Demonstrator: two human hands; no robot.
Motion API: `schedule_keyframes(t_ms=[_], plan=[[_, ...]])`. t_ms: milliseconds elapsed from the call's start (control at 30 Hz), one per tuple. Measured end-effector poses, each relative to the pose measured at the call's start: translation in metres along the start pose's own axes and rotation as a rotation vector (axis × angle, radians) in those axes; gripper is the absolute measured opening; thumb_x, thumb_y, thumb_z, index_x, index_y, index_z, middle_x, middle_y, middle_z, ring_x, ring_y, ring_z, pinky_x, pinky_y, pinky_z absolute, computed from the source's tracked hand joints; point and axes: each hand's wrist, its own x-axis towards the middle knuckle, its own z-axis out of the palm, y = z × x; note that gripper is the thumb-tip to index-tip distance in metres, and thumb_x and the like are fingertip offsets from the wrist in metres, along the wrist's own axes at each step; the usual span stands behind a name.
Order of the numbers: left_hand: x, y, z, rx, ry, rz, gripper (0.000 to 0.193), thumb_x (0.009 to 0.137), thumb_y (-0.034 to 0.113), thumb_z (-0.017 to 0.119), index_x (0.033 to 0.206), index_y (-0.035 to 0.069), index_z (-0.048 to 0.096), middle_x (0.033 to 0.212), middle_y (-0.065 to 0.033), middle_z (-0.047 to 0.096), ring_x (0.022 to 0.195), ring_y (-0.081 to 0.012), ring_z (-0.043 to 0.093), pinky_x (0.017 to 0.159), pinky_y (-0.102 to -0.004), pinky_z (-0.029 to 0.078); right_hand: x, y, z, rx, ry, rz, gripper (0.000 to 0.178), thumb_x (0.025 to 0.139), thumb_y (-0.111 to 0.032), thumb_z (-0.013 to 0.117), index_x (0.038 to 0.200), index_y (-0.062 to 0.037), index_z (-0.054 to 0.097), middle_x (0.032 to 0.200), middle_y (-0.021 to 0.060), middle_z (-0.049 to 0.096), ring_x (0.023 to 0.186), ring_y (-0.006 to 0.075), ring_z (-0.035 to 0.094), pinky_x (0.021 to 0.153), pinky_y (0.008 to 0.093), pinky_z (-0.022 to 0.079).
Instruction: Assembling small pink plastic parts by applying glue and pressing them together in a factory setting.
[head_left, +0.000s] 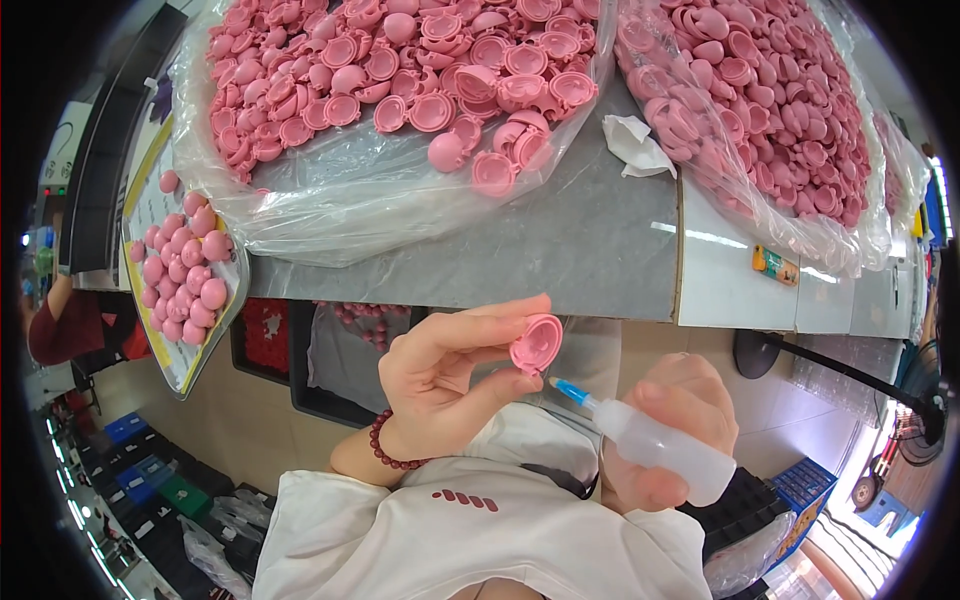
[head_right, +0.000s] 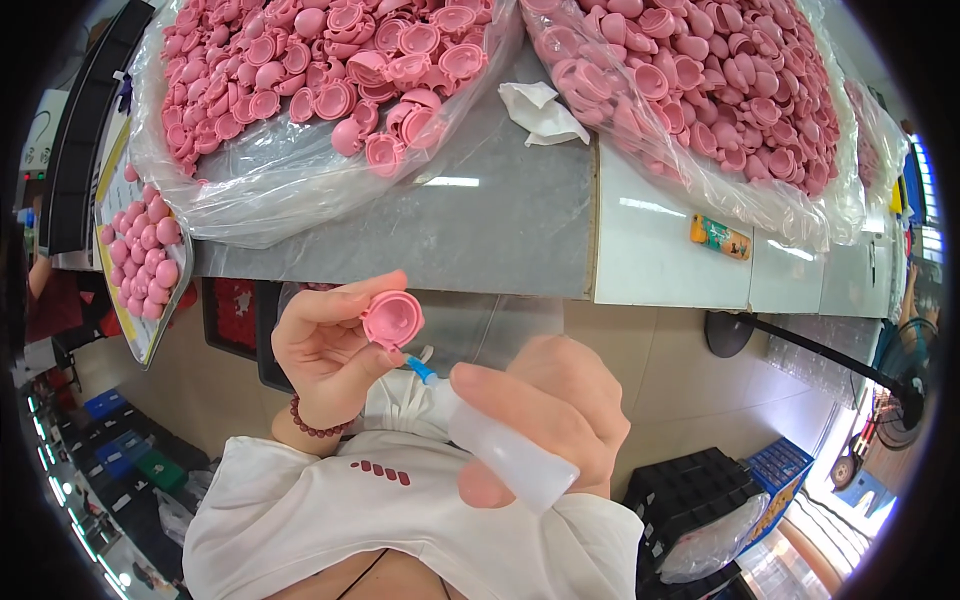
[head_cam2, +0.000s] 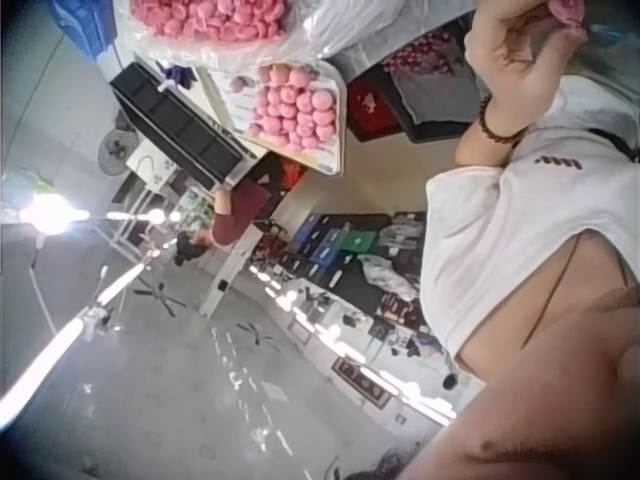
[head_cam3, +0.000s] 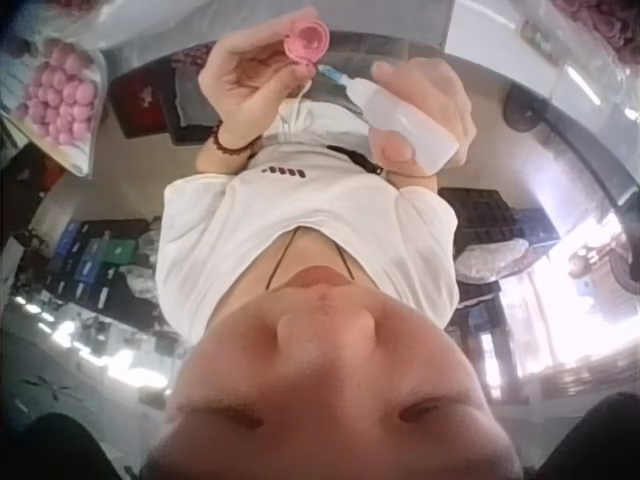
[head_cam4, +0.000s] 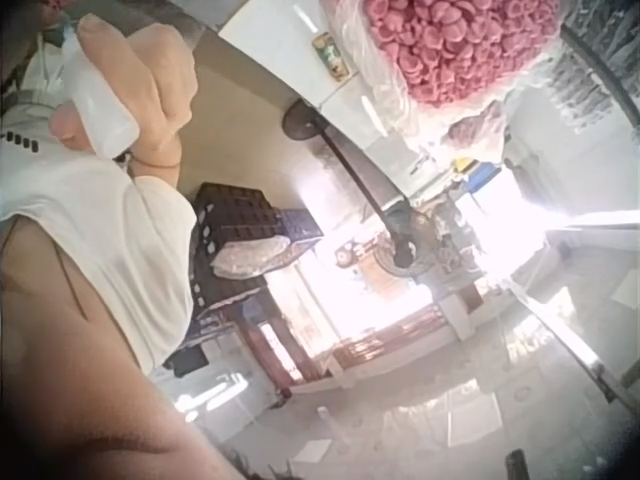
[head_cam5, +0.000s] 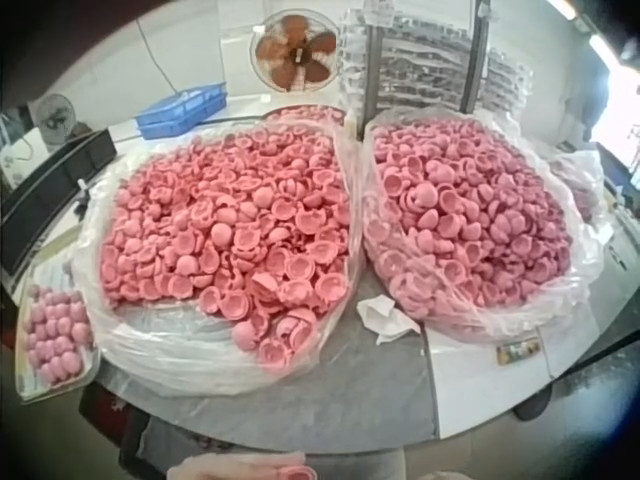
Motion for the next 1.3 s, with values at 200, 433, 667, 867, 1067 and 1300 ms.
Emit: schedule_keyframes(t_ms=[200, 433, 667, 867, 1067, 1300], plan=[[0.009, 0.01, 0.005, -0.26, 0.034, -0.321, 0.045, 0.073, 0.009, 0.065, 0.109, 0.0, 0.039, 0.108, -0.0258, 0.05, 0.085, -0.0238, 0.06, 0.073, -0.0319, 0.051, 0.019, 0.025, -0.012, 0.078, 0.324, -0.016, 0.044, 0.081, -0.034, 0.049, 0.1, 0.0056, 0.049, 0.083, 0.0122, 0.051, 0.062, 0.018, 0.046, 0.052, 0.0233, 0.034], [0.007, 0.003, -0.001, -0.75, -0.006, -0.568, 0.049, 0.077, 0.012, 0.061, 0.116, 0.002, 0.035, 0.111, -0.0243, 0.049, 0.08, -0.0271, 0.061, 0.072, -0.0356, 0.052, 0.054, 0.069, -0.018, -0.236, 0.0, 0.36, 0.034, 0.072, 0.0, 0.06, 0.102, 0.0053, 0.045, 0.093, 0.0119, 0.056, 0.074, 0.0136, 0.054, 0.064, 0.0222, 0.042], [-0.001, 0.001, -0.015, -0.519, -0.057, -0.336, 0.043, 0.073, 0.008, 0.065, 0.109, 0.002, 0.042, 0.109, -0.0226, 0.051, 0.084, -0.0226, 0.059, 0.073, -0.0328, 0.05, 0.075, 0.061, -0.042, -0.583, 0.057, 0.083, 0.039, 0.067, -0.002, 0.064, 0.104, -0.004, 0.05, 0.092, 0.0035, 0.058, 0.083, 0.0122, 0.053, 0.066, 0.0227, 0.04], [0.001, 0.002, -0.011, -0.321, 0.023, -0.203, 0.041, 0.069, 0.001, 0.067, 0.103, -0.001, 0.045, 0.108, -0.0237, 0.051, 0.087, -0.0214, 0.058, 0.075, -0.0315, 0.048, 0.111, 0.103, -0.113, -1.043, -0.284, 0.254, 0.026, 0.073, -0.008, 0.06, 0.098, -0.004, 0.055, 0.074, 0.0026, 0.06, 0.066, 0.0089, 0.053, 0.058, 0.0223, 0.04], [0.003, 0.002, -0.006, -0.302, -0.039, -0.23, 0.04, 0.068, -0.002, 0.066, 0.103, -0.003, 0.046, 0.108, -0.0242, 0.051, 0.094, -0.0197, 0.055, 0.081, -0.0294, 0.045, 0.097, 0.072, -0.099, -0.463, -0.175, 0.431, 0.026, 0.072, -0.002, 0.057, 0.098, -0.0011, 0.057, 0.07, 0.004, 0.056, 0.061, 0.007, 0.051, 0.051, 0.0211, 0.041], [0.007, 0.007, -0.011, -0.337, -0.062, -0.285, 0.04, 0.069, -0.002, 0.065, 0.104, -0.003, 0.046, 0.108, -0.0242, 0.051, 0.097, -0.0215, 0.054, 0.083, -0.0306, 0.044, 0.053, 0.041, -0.076, -0.647, -0.317, 0.535, 0.028, 0.068, -0.006, 0.063, 0.095, -0.001, 0.06, 0.079, 0.0029, 0.058, 0.062, 0.0058, 0.05, 0.045, 0.0163, 0.035]])
